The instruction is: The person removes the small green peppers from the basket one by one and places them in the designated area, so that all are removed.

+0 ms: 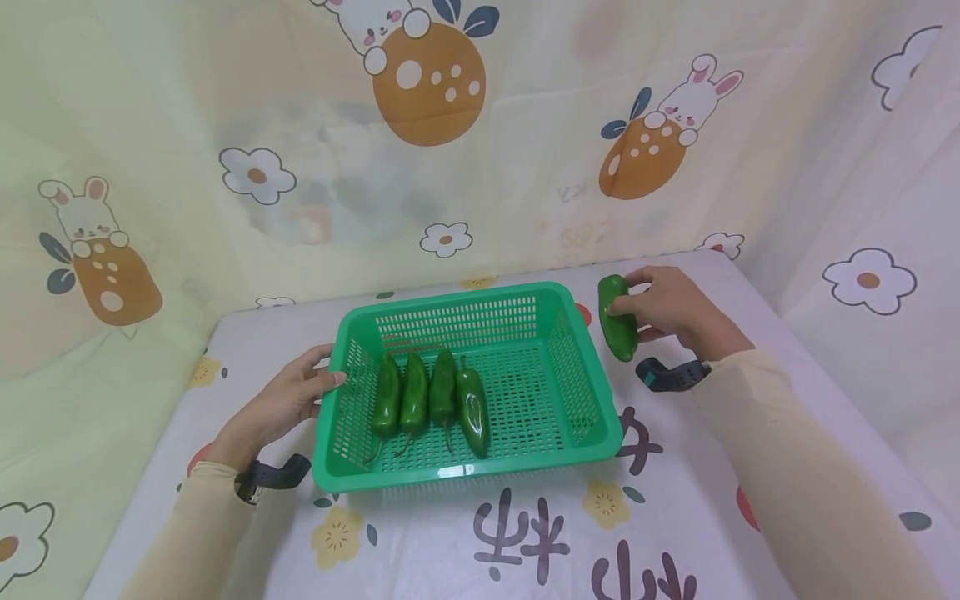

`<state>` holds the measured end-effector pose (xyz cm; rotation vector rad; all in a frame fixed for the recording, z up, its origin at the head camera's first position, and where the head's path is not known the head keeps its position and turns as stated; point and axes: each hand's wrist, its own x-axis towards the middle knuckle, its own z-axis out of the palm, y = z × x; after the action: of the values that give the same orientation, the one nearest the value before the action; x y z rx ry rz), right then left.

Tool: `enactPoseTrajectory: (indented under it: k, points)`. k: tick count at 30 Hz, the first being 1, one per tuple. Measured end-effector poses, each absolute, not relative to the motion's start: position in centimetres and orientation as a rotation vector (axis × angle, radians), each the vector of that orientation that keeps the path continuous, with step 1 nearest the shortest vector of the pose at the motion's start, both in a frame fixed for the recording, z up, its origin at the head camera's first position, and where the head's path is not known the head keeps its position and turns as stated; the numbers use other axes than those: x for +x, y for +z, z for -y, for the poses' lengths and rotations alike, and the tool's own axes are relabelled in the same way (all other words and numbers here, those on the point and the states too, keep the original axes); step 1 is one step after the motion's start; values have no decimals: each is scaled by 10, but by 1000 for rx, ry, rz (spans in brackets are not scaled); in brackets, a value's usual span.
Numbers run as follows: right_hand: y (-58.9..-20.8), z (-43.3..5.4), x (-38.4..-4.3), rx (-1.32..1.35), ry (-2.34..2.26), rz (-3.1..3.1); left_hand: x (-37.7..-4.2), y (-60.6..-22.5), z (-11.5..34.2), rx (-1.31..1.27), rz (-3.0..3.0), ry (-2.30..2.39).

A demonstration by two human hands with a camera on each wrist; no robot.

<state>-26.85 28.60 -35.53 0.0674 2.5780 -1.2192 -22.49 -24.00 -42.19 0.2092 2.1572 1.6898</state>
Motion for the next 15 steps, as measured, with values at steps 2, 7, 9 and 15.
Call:
enactPoseTrajectory:
  k: [2, 7, 9, 15]
  points:
    - [-358, -288, -269, 75, -1219, -2579, -225, -422, 240, 212, -2155, 1692]
    - [-366, -291, -272, 97, -1218, -2571, -226, -423, 240, 201, -2159, 1689]
    - [-370, -292, -273, 102, -1216, -2567, -225, -423, 240, 200, -2163, 1686]
    - [-376, -295, -273, 105, -1210, -2566, -225, -422, 239, 202, -2161, 1688]
